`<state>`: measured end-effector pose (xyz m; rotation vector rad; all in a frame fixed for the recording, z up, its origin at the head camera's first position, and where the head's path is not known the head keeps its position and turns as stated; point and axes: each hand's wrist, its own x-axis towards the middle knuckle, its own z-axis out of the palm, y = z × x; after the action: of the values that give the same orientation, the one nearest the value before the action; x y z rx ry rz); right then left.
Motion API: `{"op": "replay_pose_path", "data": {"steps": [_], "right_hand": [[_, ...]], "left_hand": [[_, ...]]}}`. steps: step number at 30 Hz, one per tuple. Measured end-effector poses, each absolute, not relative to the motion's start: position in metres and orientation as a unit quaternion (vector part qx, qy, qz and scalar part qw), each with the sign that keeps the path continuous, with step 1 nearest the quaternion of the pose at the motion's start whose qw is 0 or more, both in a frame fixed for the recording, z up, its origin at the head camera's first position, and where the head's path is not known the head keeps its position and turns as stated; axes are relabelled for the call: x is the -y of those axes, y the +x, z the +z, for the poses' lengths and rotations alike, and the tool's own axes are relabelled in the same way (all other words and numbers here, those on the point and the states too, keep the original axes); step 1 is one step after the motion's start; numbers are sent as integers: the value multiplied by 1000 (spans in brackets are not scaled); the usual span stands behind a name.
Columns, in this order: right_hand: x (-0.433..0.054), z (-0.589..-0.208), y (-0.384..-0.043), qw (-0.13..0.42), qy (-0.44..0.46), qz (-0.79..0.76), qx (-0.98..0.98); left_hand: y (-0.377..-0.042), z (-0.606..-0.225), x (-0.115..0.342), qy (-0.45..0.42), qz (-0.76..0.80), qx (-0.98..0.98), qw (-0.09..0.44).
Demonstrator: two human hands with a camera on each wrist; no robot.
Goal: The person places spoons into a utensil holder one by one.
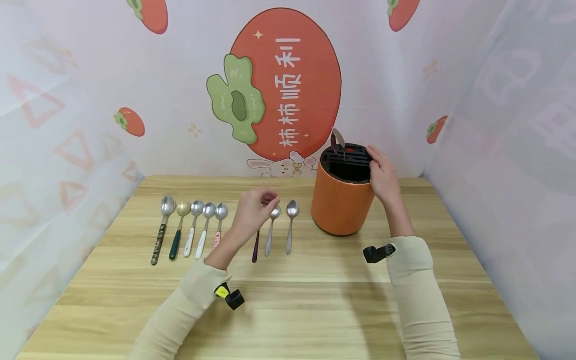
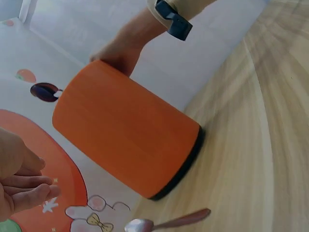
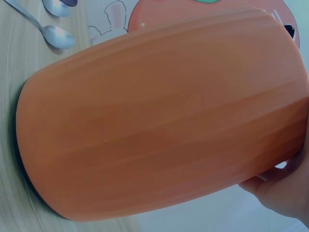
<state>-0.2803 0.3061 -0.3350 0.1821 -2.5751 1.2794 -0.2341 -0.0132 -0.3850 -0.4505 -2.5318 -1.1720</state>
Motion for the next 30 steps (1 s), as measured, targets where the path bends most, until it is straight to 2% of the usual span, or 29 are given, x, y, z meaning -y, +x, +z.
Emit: {"op": "replay_pose_path", "data": {"steps": [6, 13, 26, 30], "right_hand": [[-307, -333, -280, 135, 64, 440, 885], [-307, -334, -279, 134, 60, 431, 891], [-307, -335, -277, 136, 68, 432, 889], [-307, -336, -278, 134, 66, 434, 889]], "left_hand": [[-234, -401, 27, -118, -422, 891, 114], [-235, -417, 42, -103, -382, 911, 113], [-241, -449, 52, -69, -321, 944, 38], [-242, -457, 49, -64, -288, 955, 30]]}}
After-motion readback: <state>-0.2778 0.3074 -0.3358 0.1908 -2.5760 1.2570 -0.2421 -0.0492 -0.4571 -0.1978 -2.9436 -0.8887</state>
